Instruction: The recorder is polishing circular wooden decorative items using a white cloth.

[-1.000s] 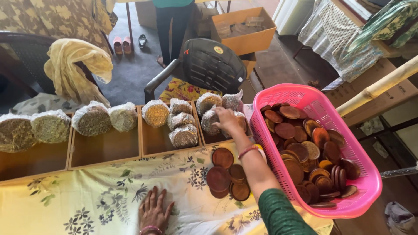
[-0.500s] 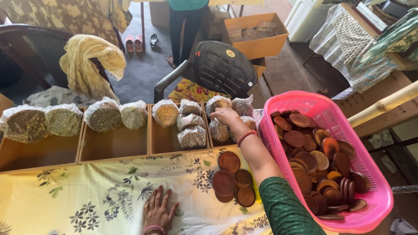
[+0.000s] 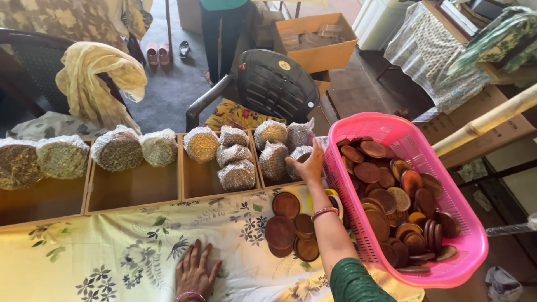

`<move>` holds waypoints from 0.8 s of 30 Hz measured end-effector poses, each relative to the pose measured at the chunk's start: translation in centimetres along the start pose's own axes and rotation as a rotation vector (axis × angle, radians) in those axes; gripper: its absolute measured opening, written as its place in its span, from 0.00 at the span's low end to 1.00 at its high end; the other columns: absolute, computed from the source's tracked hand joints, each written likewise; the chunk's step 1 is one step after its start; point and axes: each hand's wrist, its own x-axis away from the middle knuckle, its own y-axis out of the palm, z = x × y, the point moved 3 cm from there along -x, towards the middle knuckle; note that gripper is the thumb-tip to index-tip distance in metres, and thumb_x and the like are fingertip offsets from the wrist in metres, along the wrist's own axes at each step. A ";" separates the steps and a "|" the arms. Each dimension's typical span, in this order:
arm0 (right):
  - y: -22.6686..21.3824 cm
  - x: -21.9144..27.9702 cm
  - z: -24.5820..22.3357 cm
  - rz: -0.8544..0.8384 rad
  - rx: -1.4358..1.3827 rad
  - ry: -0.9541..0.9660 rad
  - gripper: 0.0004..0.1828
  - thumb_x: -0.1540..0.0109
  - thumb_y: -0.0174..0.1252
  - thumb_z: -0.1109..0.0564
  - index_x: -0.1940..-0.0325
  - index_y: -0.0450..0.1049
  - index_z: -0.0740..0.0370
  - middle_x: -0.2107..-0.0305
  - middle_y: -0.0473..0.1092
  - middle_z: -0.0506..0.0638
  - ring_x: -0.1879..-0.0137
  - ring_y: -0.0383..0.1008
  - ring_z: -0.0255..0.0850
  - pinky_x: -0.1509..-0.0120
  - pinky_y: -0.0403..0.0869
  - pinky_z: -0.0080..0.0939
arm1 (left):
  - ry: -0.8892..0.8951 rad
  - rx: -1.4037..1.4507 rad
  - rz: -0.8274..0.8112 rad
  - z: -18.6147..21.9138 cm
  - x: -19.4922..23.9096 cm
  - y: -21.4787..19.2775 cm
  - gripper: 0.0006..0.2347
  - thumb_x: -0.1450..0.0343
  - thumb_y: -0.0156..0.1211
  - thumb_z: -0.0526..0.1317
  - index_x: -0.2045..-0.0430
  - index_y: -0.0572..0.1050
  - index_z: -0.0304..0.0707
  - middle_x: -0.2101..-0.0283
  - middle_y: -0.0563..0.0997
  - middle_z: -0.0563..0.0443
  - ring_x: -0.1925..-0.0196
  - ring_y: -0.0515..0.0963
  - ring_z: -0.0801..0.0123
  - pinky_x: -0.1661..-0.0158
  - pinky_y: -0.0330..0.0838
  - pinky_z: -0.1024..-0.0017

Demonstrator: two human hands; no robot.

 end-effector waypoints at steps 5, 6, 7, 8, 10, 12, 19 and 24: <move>0.3 1.2 1.7 -0.113 0.006 0.091 0.80 0.62 0.81 0.33 0.21 0.40 0.65 0.27 0.44 0.72 0.22 0.44 0.66 0.21 0.49 0.59 | 0.014 0.027 0.087 0.0 -0.1 0.1 0.29 0.32 0.45 0.64 0.37 0.63 0.59 0.26 0.53 0.53 0.26 0.52 0.63 0.33 0.44 0.56; 0.4 1.1 1.4 -0.117 0.030 0.110 0.82 0.64 0.82 0.34 0.21 0.38 0.64 0.28 0.44 0.73 0.23 0.44 0.67 0.23 0.50 0.60 | 0.021 0.036 0.109 0.0 -0.3 0.1 0.29 0.32 0.45 0.64 0.37 0.63 0.59 0.26 0.53 0.53 0.26 0.52 0.63 0.34 0.44 0.56; 0.3 1.3 1.2 -0.125 0.057 0.132 0.84 0.66 0.83 0.35 0.22 0.37 0.63 0.29 0.44 0.73 0.24 0.44 0.67 0.24 0.51 0.60 | 0.027 0.046 0.125 0.1 -0.1 0.0 0.29 0.32 0.45 0.65 0.37 0.63 0.59 0.26 0.54 0.52 0.26 0.52 0.63 0.34 0.44 0.56; 0.2 1.1 0.6 -0.127 0.058 0.134 0.84 0.66 0.83 0.35 0.22 0.37 0.63 0.29 0.44 0.73 0.24 0.44 0.67 0.24 0.51 0.60 | 0.026 0.046 0.122 0.2 -0.1 -0.2 0.29 0.32 0.45 0.65 0.37 0.63 0.59 0.26 0.54 0.52 0.26 0.52 0.63 0.34 0.44 0.56; 0.3 1.0 0.1 -0.208 0.176 0.312 0.76 0.64 0.79 0.35 0.22 0.43 0.54 0.31 0.54 0.63 0.26 0.55 0.59 0.26 0.57 0.62 | -0.071 -0.071 -0.124 0.0 -0.2 0.0 0.31 0.34 0.47 0.64 0.34 0.62 0.63 0.26 0.52 0.56 0.25 0.51 0.66 0.33 0.45 0.58; 0.1 0.5 -0.8 -0.259 0.261 0.382 0.73 0.63 0.79 0.35 0.23 0.45 0.52 0.33 0.55 0.63 0.27 0.56 0.58 0.26 0.56 0.64 | -0.046 -0.040 -0.063 0.0 -0.1 0.1 0.30 0.34 0.47 0.64 0.35 0.62 0.61 0.26 0.53 0.55 0.25 0.51 0.65 0.33 0.45 0.57; 0.4 -0.4 -2.4 -0.430 0.515 0.551 0.70 0.59 0.76 0.30 0.24 0.45 0.49 0.31 0.52 0.62 0.25 0.54 0.57 0.23 0.46 0.73 | -0.003 0.007 0.003 0.2 0.0 -0.6 0.29 0.32 0.45 0.64 0.37 0.63 0.58 0.27 0.53 0.53 0.26 0.50 0.63 0.34 0.45 0.57; 0.0 -0.8 -2.8 -0.415 0.466 0.602 0.75 0.58 0.77 0.33 0.20 0.36 0.48 0.27 0.38 0.67 0.22 0.42 0.62 0.25 0.40 0.73 | -0.068 -0.081 -0.139 1.3 -0.9 -2.6 0.29 0.32 0.45 0.64 0.36 0.62 0.61 0.26 0.54 0.56 0.25 0.50 0.66 0.32 0.45 0.60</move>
